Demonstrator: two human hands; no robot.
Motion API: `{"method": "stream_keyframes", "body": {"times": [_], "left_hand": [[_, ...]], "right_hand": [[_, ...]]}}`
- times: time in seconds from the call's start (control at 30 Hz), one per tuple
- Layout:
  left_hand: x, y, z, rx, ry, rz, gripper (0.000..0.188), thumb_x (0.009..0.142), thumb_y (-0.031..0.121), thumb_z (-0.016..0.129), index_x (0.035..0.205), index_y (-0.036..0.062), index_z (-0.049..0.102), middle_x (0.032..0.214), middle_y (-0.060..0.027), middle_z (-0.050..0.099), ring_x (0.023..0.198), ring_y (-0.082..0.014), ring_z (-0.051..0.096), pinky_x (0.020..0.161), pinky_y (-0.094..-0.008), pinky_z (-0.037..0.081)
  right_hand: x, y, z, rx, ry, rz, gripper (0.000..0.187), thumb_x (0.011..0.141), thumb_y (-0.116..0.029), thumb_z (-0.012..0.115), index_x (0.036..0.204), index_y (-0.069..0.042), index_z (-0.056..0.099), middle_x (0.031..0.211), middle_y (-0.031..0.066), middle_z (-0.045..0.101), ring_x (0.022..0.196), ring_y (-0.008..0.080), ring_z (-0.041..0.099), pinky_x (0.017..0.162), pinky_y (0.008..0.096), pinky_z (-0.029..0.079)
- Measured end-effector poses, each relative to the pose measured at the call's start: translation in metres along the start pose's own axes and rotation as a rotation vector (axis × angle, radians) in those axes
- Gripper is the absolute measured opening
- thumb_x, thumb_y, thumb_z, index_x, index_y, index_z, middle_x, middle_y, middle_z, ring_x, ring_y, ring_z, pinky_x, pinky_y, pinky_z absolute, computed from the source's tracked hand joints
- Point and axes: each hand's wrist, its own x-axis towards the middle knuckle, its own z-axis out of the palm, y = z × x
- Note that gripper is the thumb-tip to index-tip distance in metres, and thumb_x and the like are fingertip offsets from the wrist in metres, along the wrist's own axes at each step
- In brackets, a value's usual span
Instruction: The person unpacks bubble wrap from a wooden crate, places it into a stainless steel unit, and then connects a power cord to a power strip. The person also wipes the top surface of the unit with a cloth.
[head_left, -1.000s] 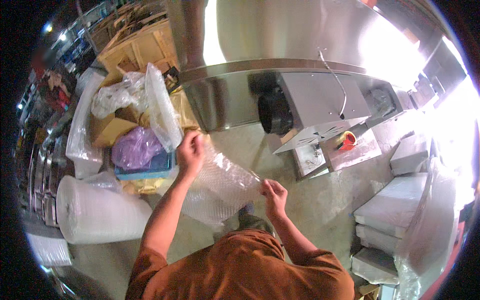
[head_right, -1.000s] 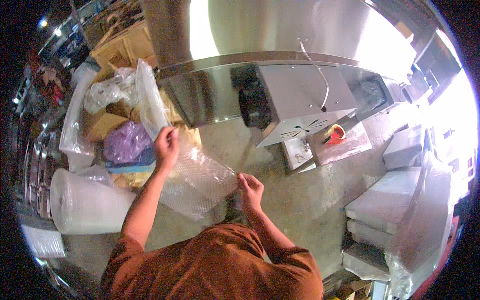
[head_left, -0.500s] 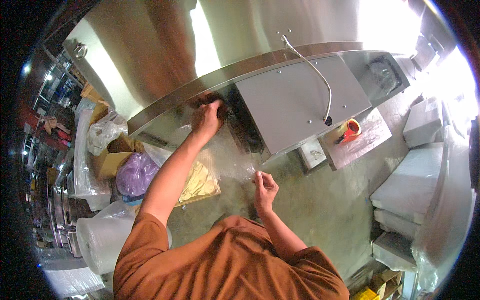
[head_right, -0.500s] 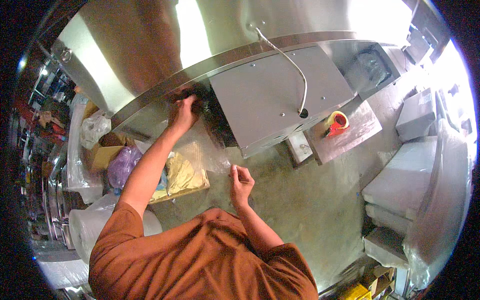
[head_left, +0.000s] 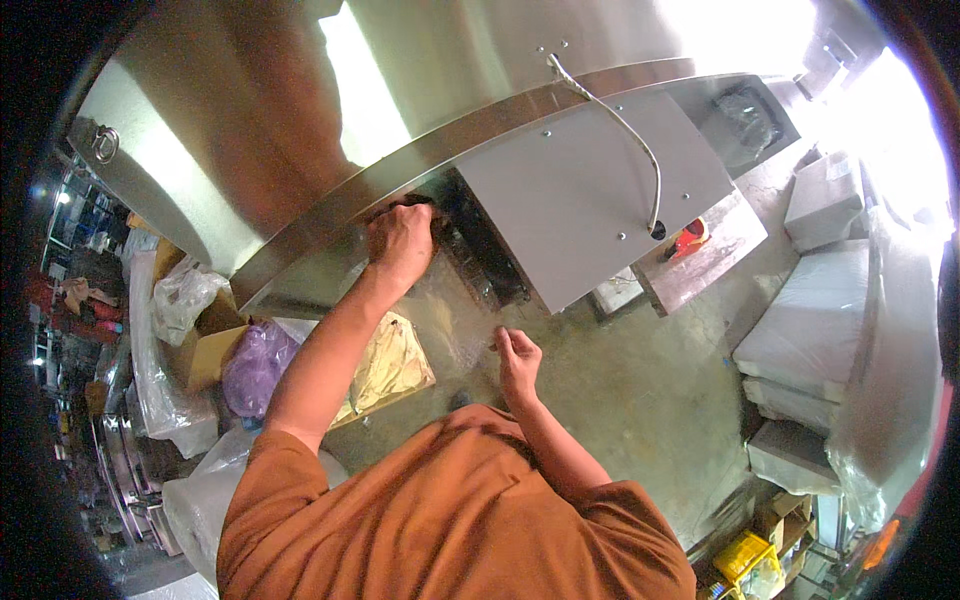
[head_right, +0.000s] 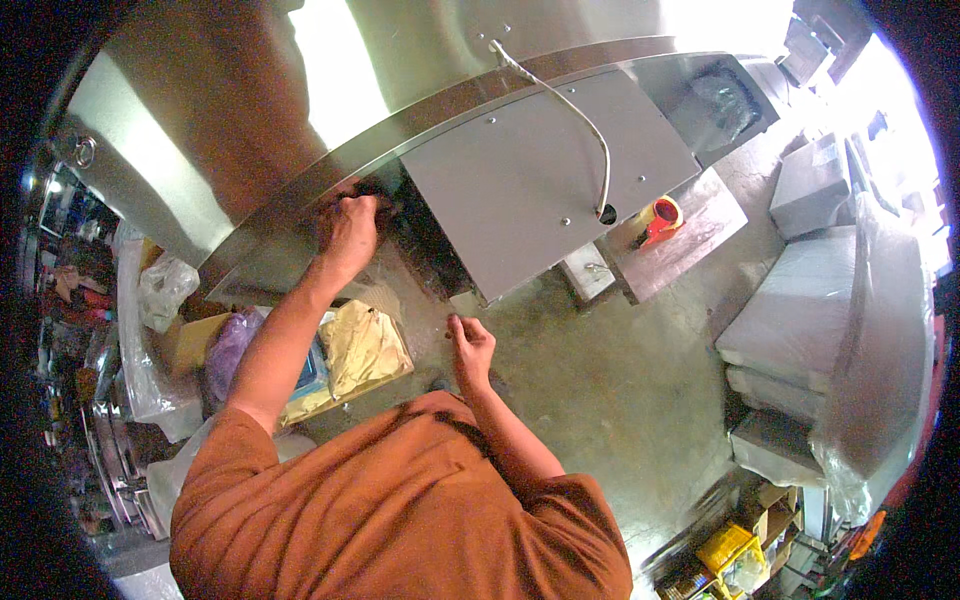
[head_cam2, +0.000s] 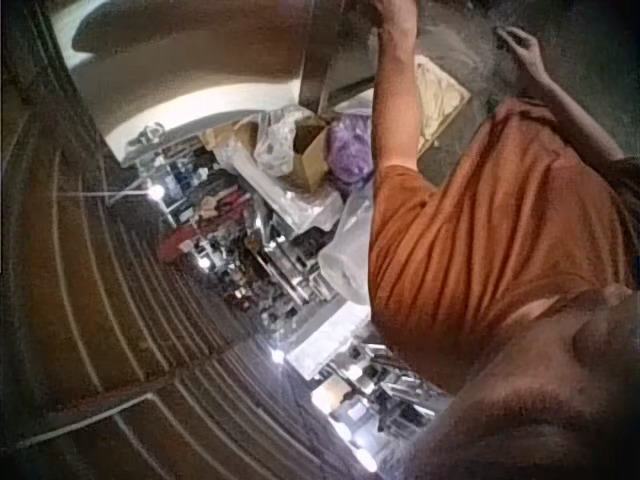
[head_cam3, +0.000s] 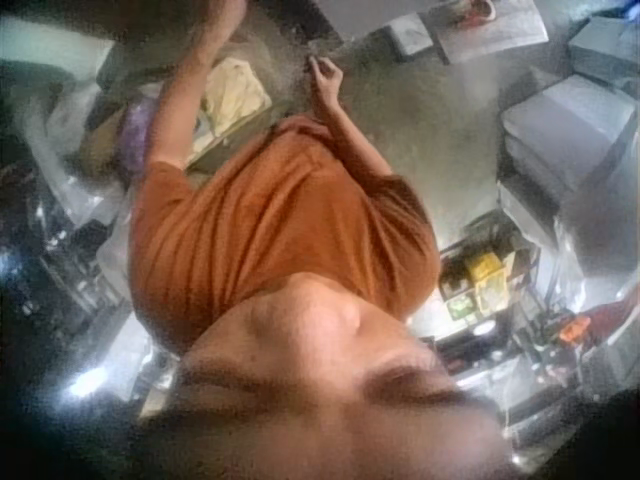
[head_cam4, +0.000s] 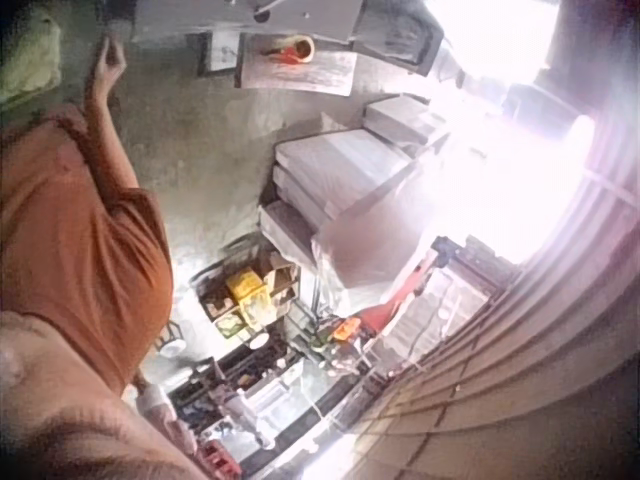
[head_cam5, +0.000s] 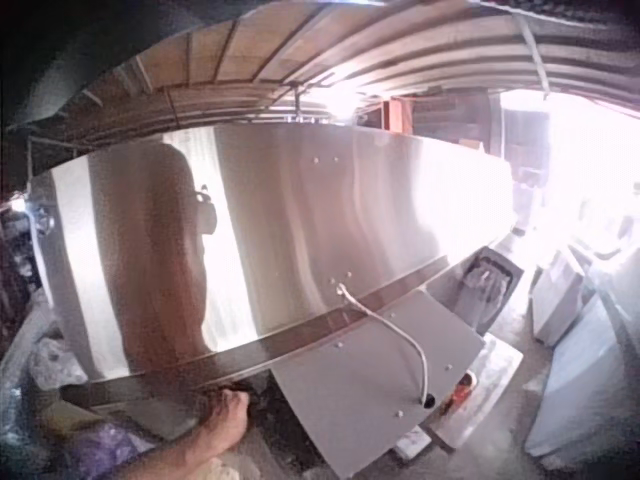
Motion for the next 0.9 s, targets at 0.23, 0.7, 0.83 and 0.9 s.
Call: {"method": "stream_keyframes", "body": {"times": [0.23,0.7,0.83,0.9], "left_hand": [[-0.005,0.018,-0.02,0.2,0.099,0.144,0.014,0.085,0.007,0.054,0.078,0.0051,0.066,0.081,-0.0165,0.068,0.081,-0.0328,0.07,0.066,-0.0441,0.056],[0.007,0.001,-0.004,0.102,-0.004,0.279,0.013,0.081,0.007,0.059,0.074,0.0054,0.069,0.073,-0.02,0.068,0.069,-0.0343,0.071,0.06,-0.0425,0.058],[0.006,0.002,-0.005,0.098,0.022,0.287,0.014,0.082,0.008,0.059,0.073,0.006,0.069,0.074,-0.0194,0.069,0.071,-0.034,0.072,0.061,-0.0423,0.057],[0.006,0.002,-0.007,0.094,0.03,0.304,0.014,0.082,0.008,0.059,0.073,0.0059,0.069,0.074,-0.0194,0.069,0.071,-0.0337,0.072,0.061,-0.0422,0.057]], "right_hand": [[0.028,0.037,0.018,0.244,0.005,0.064,0.024,0.094,-0.023,0.067,0.089,0.001,0.067,0.082,0.0037,0.067,0.071,0.0131,0.058,0.068,0.0286,0.046],[-0.048,-0.03,0.005,0.391,0.053,-0.217,0.011,0.097,-0.012,0.058,0.09,-0.004,0.056,0.128,0.0114,0.058,0.078,0.0055,0.047,0.068,0.022,0.038],[-0.063,-0.036,0.016,0.594,0.057,-0.224,0.011,0.099,-0.016,0.057,0.096,-0.006,0.053,0.083,-0.0035,0.052,0.073,0.003,0.042,0.066,0.0195,0.035],[-0.058,-0.027,0.026,0.502,0.208,-0.15,0.011,0.1,-0.017,0.056,0.097,-0.007,0.053,0.077,-0.0068,0.044,0.07,0.0028,0.039,0.062,0.0197,0.034]]}}
